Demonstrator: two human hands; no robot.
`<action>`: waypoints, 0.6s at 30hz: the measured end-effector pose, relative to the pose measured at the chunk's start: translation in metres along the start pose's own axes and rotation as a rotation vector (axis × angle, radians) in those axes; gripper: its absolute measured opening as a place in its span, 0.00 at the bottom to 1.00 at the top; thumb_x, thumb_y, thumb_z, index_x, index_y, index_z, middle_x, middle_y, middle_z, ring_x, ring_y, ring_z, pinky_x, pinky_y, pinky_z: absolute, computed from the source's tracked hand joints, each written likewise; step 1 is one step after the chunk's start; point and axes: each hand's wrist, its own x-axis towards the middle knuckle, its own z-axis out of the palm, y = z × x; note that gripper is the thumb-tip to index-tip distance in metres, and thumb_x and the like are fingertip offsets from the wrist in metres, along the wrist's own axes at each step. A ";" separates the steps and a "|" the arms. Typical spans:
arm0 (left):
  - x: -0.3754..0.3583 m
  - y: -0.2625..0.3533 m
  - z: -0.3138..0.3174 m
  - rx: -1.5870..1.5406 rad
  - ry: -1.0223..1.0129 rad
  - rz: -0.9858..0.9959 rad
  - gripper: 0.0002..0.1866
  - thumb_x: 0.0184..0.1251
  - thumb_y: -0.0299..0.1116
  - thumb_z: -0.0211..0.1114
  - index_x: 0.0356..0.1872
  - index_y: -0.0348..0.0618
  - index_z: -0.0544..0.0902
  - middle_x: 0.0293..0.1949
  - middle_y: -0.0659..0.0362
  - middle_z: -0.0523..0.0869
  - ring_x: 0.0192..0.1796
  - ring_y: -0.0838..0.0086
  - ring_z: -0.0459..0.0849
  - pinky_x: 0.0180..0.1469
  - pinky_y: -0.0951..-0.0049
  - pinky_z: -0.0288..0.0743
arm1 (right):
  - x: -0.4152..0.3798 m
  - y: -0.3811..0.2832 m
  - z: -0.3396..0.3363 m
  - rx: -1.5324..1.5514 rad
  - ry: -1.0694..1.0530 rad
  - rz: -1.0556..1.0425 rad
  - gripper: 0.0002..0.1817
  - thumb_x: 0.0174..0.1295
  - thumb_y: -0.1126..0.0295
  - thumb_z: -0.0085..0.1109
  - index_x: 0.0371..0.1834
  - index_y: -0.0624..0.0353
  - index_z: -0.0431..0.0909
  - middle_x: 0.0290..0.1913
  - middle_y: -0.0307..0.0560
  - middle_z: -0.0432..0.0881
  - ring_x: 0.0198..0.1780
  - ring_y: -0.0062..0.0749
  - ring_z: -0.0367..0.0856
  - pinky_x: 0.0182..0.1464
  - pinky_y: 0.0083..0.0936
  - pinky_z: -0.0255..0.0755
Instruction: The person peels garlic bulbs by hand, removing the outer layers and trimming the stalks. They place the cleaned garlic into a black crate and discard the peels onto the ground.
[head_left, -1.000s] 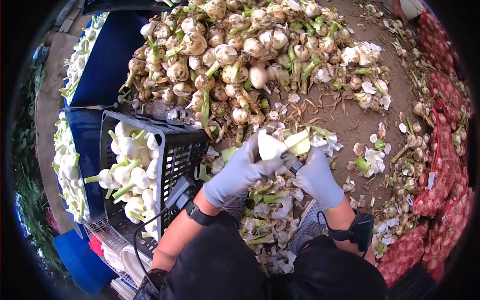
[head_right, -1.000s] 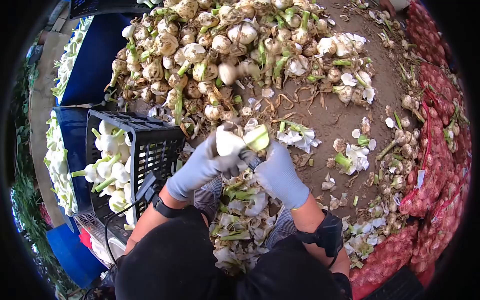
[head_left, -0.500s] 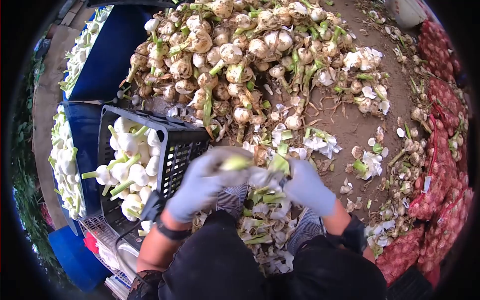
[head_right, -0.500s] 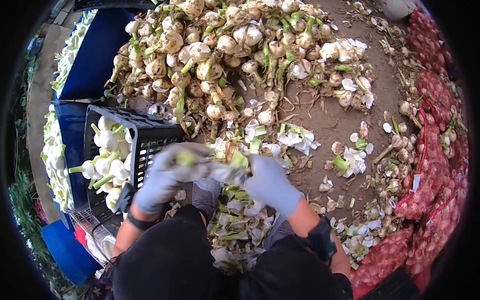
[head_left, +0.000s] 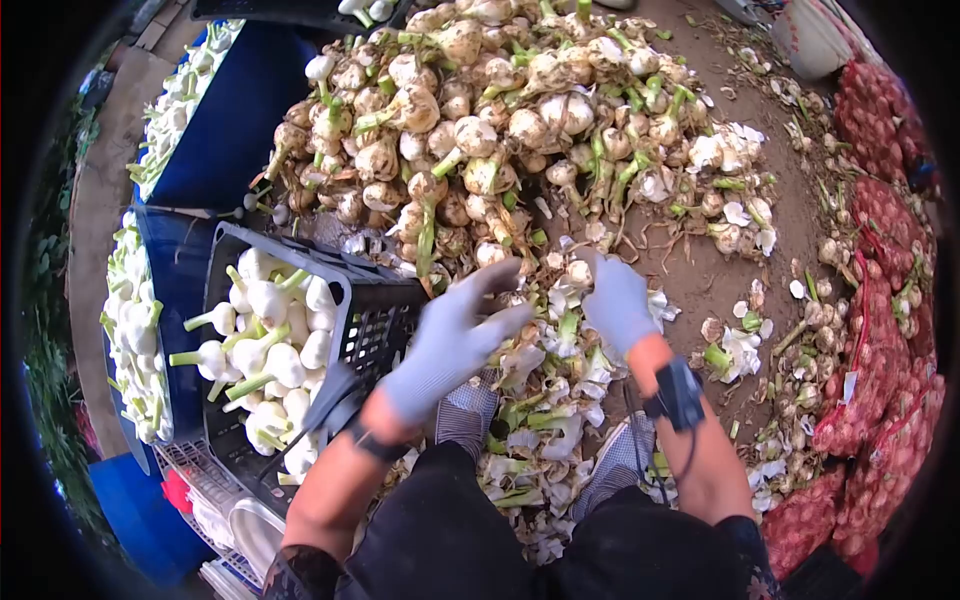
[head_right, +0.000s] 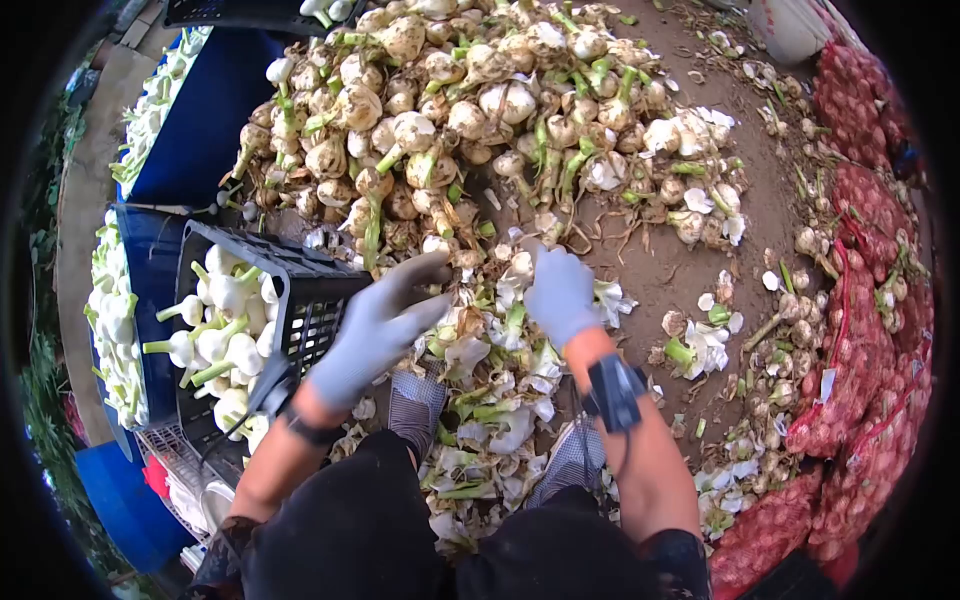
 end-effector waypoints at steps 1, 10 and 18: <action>0.016 -0.029 0.020 -0.009 0.008 -0.026 0.30 0.59 0.35 0.72 0.61 0.33 0.76 0.56 0.48 0.84 0.55 0.65 0.84 0.58 0.70 0.75 | -0.016 -0.003 0.000 0.139 0.086 -0.049 0.36 0.48 0.80 0.60 0.66 0.45 0.71 0.38 0.53 0.82 0.42 0.51 0.83 0.45 0.41 0.78; 0.013 -0.019 0.033 -0.576 -0.429 -0.116 0.30 0.68 0.32 0.66 0.69 0.35 0.69 0.50 0.60 0.83 0.49 0.79 0.83 0.54 0.76 0.77 | -0.067 -0.006 -0.074 1.545 -0.170 0.232 0.20 0.70 0.81 0.47 0.64 0.63 0.71 0.41 0.42 0.80 0.36 0.15 0.76 0.36 0.12 0.72; -0.010 -0.036 0.039 -0.757 -0.397 -0.152 0.28 0.74 0.43 0.62 0.69 0.39 0.71 0.51 0.63 0.82 0.37 0.84 0.82 0.44 0.81 0.77 | -0.083 -0.023 -0.079 1.503 -0.314 0.315 0.15 0.71 0.63 0.53 0.44 0.66 0.78 0.23 0.38 0.78 0.19 0.16 0.74 0.21 0.12 0.67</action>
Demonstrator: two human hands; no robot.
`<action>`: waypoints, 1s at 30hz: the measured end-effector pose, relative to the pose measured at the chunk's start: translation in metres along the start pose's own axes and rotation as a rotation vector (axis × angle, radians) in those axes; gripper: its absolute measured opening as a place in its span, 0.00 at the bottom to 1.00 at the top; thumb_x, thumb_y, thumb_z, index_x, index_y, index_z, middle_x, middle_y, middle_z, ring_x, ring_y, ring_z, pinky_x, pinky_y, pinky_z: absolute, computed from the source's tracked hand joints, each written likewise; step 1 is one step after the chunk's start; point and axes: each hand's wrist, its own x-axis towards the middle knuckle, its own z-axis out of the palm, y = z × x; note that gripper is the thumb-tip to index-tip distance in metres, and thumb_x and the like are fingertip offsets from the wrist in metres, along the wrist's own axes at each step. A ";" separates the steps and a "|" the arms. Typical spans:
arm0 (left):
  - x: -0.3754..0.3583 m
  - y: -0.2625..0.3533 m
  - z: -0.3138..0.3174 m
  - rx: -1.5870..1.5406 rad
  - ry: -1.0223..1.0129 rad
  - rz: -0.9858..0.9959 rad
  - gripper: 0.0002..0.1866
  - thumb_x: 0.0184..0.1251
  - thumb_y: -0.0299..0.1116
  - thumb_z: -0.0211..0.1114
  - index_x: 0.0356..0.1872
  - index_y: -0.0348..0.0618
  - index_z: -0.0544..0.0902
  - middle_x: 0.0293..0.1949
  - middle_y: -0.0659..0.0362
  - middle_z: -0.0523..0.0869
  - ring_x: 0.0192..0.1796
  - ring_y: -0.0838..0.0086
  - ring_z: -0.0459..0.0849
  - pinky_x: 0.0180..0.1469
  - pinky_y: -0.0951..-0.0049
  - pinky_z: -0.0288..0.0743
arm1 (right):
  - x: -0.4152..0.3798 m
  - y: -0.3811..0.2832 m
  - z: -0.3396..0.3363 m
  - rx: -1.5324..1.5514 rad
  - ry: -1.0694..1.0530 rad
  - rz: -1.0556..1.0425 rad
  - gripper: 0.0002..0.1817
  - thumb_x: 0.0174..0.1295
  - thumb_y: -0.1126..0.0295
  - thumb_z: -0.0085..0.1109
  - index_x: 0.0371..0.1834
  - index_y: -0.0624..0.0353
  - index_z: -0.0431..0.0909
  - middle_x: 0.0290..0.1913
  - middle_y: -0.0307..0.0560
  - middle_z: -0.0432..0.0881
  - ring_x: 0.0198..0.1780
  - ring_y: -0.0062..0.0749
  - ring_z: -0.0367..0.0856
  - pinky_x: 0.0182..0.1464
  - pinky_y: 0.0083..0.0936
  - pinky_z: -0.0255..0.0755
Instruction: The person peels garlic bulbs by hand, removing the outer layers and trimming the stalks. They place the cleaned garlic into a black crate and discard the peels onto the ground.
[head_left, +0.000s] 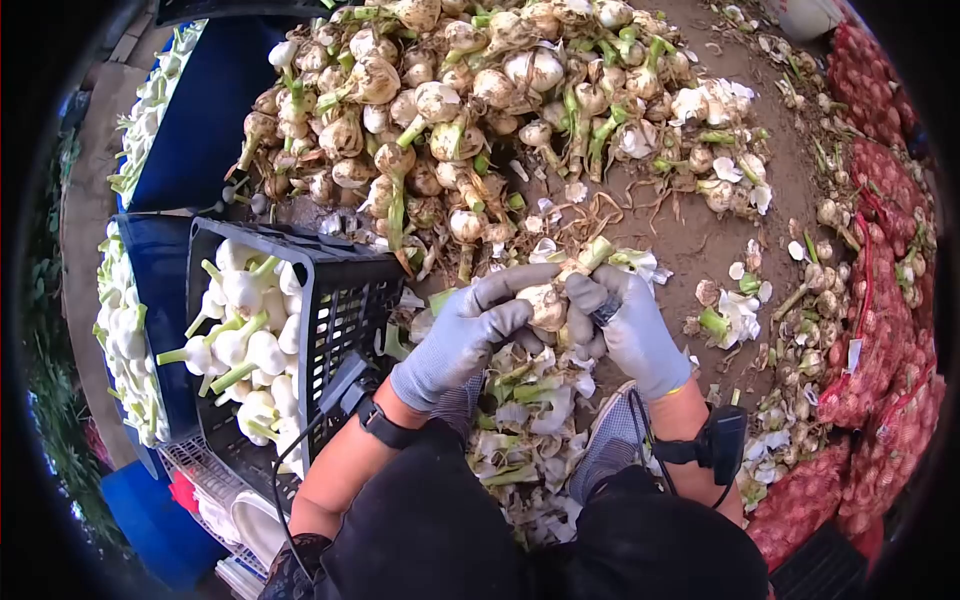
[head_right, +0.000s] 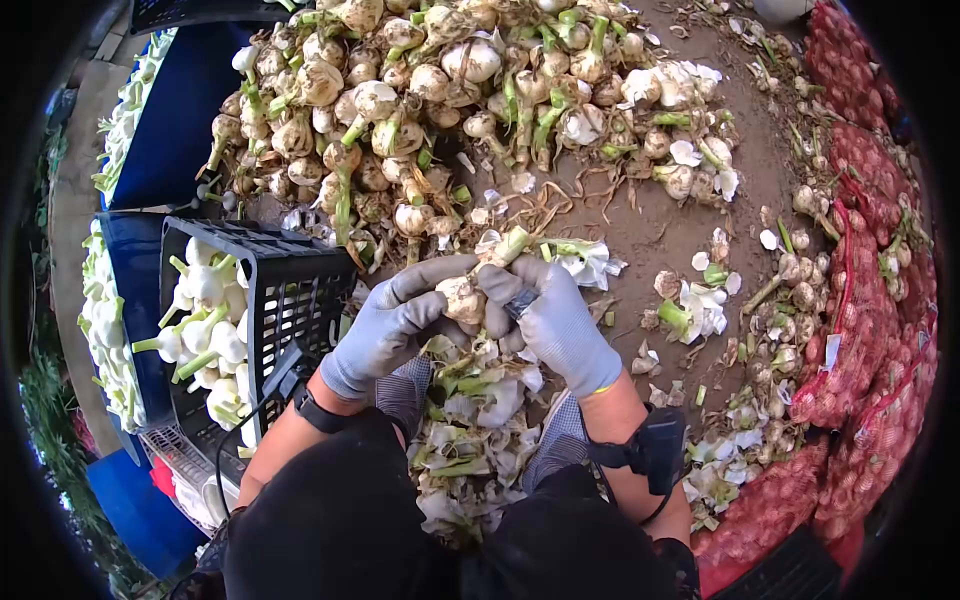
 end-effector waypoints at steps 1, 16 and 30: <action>0.000 0.002 0.003 -0.001 -0.002 -0.004 0.28 0.74 0.43 0.62 0.69 0.39 0.71 0.51 0.63 0.82 0.37 0.84 0.82 0.44 0.81 0.77 | -0.003 -0.002 0.001 -0.047 0.015 0.008 0.15 0.71 0.63 0.53 0.43 0.66 0.78 0.23 0.38 0.79 0.19 0.17 0.74 0.21 0.12 0.67; 0.000 0.025 0.017 0.128 0.023 0.061 0.41 0.68 0.50 0.68 0.74 0.39 0.60 0.53 0.58 0.81 0.41 0.80 0.83 0.41 0.79 0.78 | -0.010 0.003 0.012 0.072 0.056 -0.158 0.14 0.71 0.64 0.54 0.39 0.66 0.79 0.21 0.37 0.79 0.21 0.14 0.74 0.23 0.14 0.67; -0.005 0.011 0.001 0.243 0.088 0.133 0.42 0.58 0.33 0.75 0.74 0.42 0.65 0.70 0.55 0.71 0.69 0.69 0.71 0.68 0.67 0.67 | -0.010 -0.003 0.017 0.001 0.011 0.036 0.13 0.58 0.85 0.40 0.36 0.67 0.77 0.29 0.47 0.83 0.28 0.27 0.80 0.30 0.27 0.74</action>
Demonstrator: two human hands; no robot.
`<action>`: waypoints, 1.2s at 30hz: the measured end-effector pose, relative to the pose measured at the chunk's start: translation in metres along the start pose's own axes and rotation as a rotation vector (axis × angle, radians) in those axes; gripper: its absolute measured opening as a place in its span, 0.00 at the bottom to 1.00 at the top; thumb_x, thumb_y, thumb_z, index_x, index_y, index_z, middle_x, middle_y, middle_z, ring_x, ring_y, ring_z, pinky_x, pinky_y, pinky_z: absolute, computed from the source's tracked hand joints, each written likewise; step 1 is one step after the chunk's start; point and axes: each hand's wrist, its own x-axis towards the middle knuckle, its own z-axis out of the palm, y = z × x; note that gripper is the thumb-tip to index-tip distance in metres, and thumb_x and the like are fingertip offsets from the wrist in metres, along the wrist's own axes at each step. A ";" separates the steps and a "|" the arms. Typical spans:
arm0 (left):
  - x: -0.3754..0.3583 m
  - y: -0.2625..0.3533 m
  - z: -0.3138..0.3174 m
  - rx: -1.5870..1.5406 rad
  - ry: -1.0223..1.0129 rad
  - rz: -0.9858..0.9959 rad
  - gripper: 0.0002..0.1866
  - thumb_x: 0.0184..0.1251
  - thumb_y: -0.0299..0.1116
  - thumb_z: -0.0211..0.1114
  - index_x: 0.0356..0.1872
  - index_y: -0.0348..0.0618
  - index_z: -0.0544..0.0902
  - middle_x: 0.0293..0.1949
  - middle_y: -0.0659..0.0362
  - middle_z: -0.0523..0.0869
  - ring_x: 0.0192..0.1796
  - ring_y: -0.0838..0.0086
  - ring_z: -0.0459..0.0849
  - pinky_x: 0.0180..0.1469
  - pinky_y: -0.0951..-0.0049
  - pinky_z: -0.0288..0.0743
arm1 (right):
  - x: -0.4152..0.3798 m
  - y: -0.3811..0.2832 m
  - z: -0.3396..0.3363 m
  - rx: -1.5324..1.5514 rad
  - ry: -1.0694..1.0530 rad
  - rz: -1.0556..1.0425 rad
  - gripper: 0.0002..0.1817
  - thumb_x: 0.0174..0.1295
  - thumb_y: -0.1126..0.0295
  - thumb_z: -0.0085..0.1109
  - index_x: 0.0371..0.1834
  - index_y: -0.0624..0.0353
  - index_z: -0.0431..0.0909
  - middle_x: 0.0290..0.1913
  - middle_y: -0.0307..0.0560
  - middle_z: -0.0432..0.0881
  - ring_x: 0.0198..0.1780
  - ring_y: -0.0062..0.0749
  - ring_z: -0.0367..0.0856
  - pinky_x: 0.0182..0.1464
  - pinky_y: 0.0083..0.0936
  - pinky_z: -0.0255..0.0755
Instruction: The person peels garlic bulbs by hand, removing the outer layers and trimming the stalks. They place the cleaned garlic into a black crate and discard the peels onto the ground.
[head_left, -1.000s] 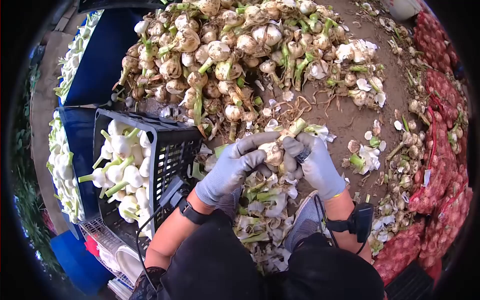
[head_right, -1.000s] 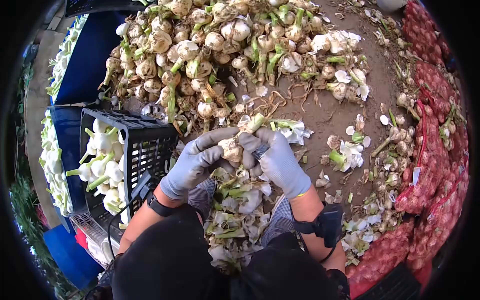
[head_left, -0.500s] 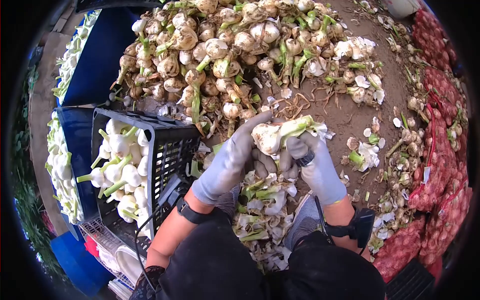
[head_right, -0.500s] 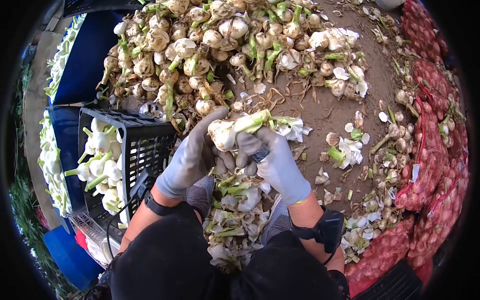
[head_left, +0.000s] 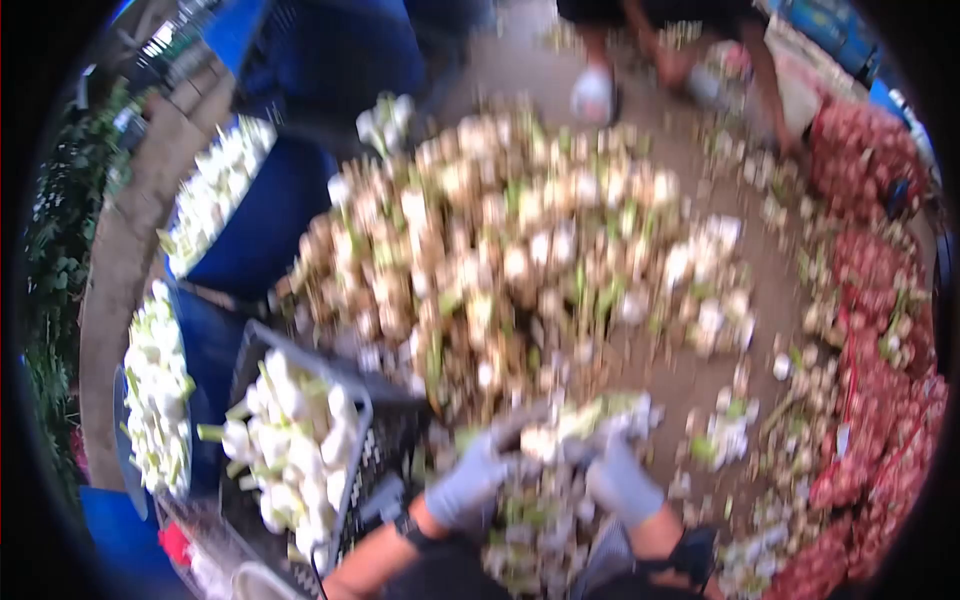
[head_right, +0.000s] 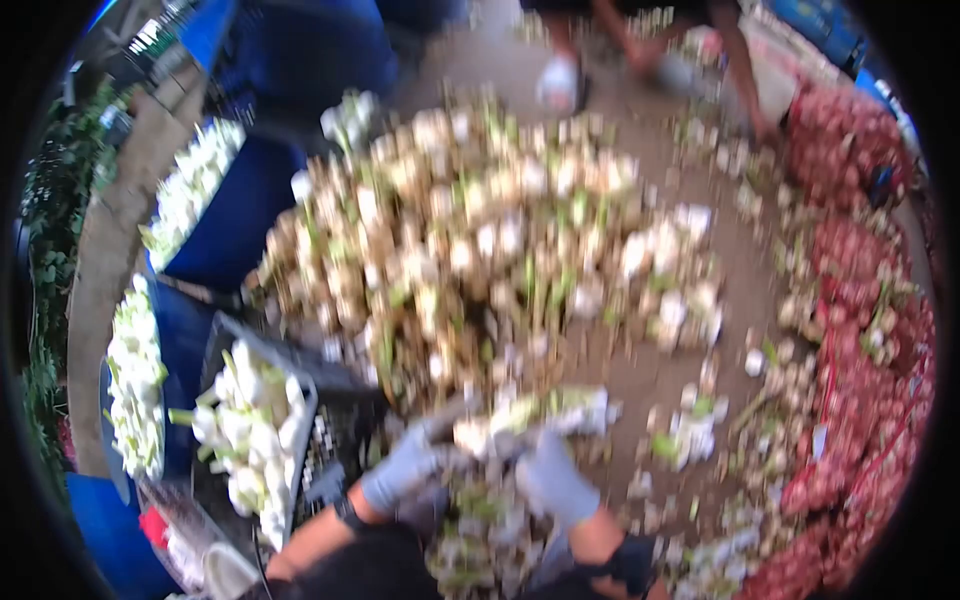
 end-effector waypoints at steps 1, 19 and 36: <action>0.001 -0.006 0.000 -0.010 0.007 0.024 0.41 0.62 0.39 0.73 0.74 0.41 0.63 0.64 0.56 0.77 0.59 0.71 0.79 0.59 0.72 0.74 | 0.003 0.005 -0.004 -0.028 -0.011 -0.066 0.13 0.57 0.87 0.40 0.37 0.69 0.77 0.30 0.48 0.82 0.29 0.28 0.81 0.30 0.27 0.75; 0.012 -0.034 -0.027 0.457 0.194 0.542 0.28 0.81 0.51 0.45 0.69 0.40 0.70 0.50 0.55 0.83 0.34 0.76 0.83 0.40 0.78 0.78 | 0.023 0.040 0.001 -0.687 0.056 -0.155 0.18 0.64 0.67 0.65 0.55 0.64 0.81 0.45 0.51 0.87 0.50 0.33 0.85 0.52 0.31 0.76; -0.026 0.028 -0.008 -0.326 -0.183 -0.087 0.23 0.74 0.45 0.60 0.59 0.36 0.78 0.64 0.54 0.76 0.59 0.70 0.80 0.65 0.75 0.69 | 0.026 0.057 -0.014 -1.083 0.170 -0.294 0.13 0.53 0.69 0.57 0.39 0.60 0.84 0.33 0.66 0.84 0.39 0.61 0.84 0.43 0.49 0.76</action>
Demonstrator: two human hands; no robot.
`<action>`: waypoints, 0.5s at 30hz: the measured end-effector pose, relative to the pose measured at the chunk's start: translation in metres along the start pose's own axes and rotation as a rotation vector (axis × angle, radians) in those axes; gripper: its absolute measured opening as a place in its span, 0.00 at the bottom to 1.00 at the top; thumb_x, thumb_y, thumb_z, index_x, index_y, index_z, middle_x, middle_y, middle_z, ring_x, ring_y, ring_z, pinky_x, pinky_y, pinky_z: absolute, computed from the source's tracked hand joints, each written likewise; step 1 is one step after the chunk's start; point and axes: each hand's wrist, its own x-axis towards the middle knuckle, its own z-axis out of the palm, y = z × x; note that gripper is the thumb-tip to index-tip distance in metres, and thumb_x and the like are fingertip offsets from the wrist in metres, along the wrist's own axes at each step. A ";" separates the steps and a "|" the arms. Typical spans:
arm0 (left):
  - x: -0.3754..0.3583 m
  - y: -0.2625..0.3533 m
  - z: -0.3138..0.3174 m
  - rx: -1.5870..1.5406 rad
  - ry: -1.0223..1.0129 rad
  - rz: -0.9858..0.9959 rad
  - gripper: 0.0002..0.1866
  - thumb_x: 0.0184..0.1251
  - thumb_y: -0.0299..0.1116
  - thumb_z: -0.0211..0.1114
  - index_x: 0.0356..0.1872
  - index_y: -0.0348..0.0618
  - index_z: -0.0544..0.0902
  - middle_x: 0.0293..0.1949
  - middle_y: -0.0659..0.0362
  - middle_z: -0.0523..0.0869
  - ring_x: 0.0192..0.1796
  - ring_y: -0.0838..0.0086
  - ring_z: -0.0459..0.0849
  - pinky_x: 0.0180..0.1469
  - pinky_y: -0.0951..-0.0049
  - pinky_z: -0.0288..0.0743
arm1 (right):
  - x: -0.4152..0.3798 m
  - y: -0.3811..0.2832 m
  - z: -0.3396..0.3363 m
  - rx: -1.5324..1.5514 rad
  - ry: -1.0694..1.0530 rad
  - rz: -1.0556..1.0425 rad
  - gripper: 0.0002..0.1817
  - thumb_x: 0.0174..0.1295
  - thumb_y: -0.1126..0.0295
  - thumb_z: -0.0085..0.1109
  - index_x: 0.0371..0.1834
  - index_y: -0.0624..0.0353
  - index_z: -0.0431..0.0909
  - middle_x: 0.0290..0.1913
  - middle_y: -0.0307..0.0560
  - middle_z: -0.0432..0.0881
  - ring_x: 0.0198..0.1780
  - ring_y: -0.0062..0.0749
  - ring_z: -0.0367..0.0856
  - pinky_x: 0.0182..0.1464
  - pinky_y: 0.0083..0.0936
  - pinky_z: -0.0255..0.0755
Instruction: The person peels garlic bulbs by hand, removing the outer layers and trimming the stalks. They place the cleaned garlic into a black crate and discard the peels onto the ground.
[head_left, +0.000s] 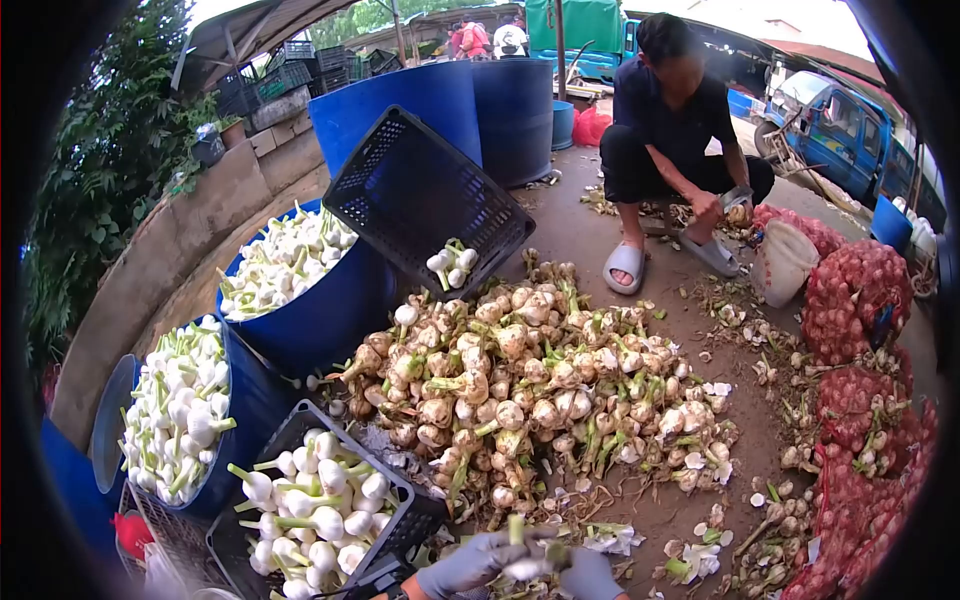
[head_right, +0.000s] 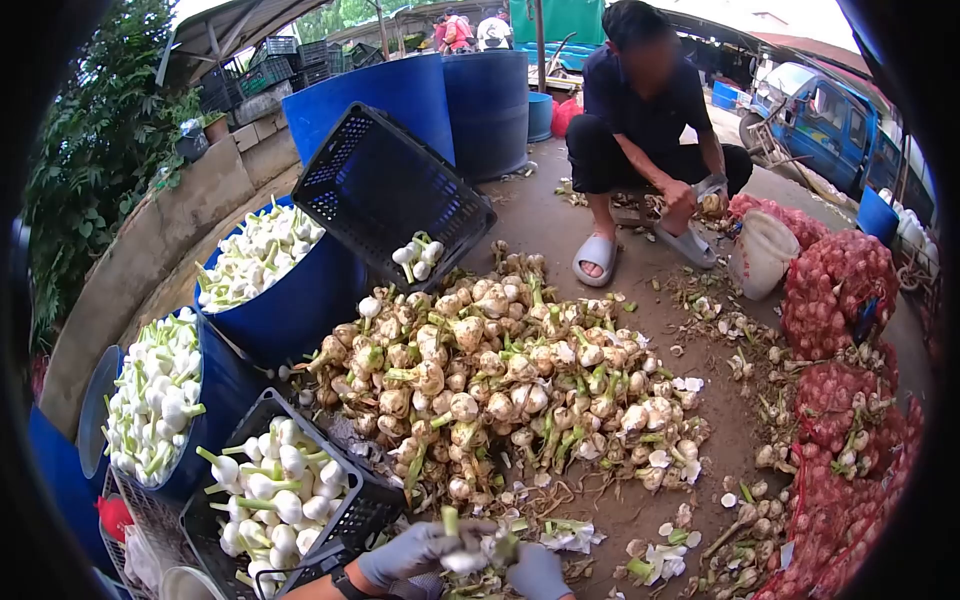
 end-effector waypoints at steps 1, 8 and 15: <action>-0.001 0.014 0.005 0.082 0.095 0.192 0.26 0.73 0.47 0.61 0.61 0.36 0.76 0.64 0.53 0.77 0.61 0.68 0.79 0.65 0.70 0.71 | -0.008 0.006 0.017 0.000 -0.002 0.001 0.13 0.53 0.69 0.57 0.39 0.60 0.84 0.33 0.66 0.84 0.39 0.61 0.84 0.43 0.49 0.76; -0.010 0.046 -0.001 0.182 0.419 0.289 0.18 0.74 0.34 0.60 0.59 0.34 0.76 0.55 0.52 0.83 0.56 0.67 0.83 0.61 0.67 0.77 | -0.007 0.003 0.043 0.423 -0.148 -0.360 0.35 0.58 0.70 0.61 0.71 0.62 0.65 0.41 0.58 0.85 0.38 0.47 0.84 0.46 0.39 0.78; 0.007 -0.009 -0.020 0.823 0.273 0.479 0.15 0.63 0.25 0.69 0.51 0.41 0.82 0.60 0.54 0.78 0.60 0.67 0.79 0.61 0.70 0.73 | 0.009 -0.062 -0.031 1.059 -0.126 -0.083 0.24 0.61 0.76 0.59 0.63 0.63 0.74 0.44 0.52 0.85 0.44 0.41 0.84 0.50 0.33 0.76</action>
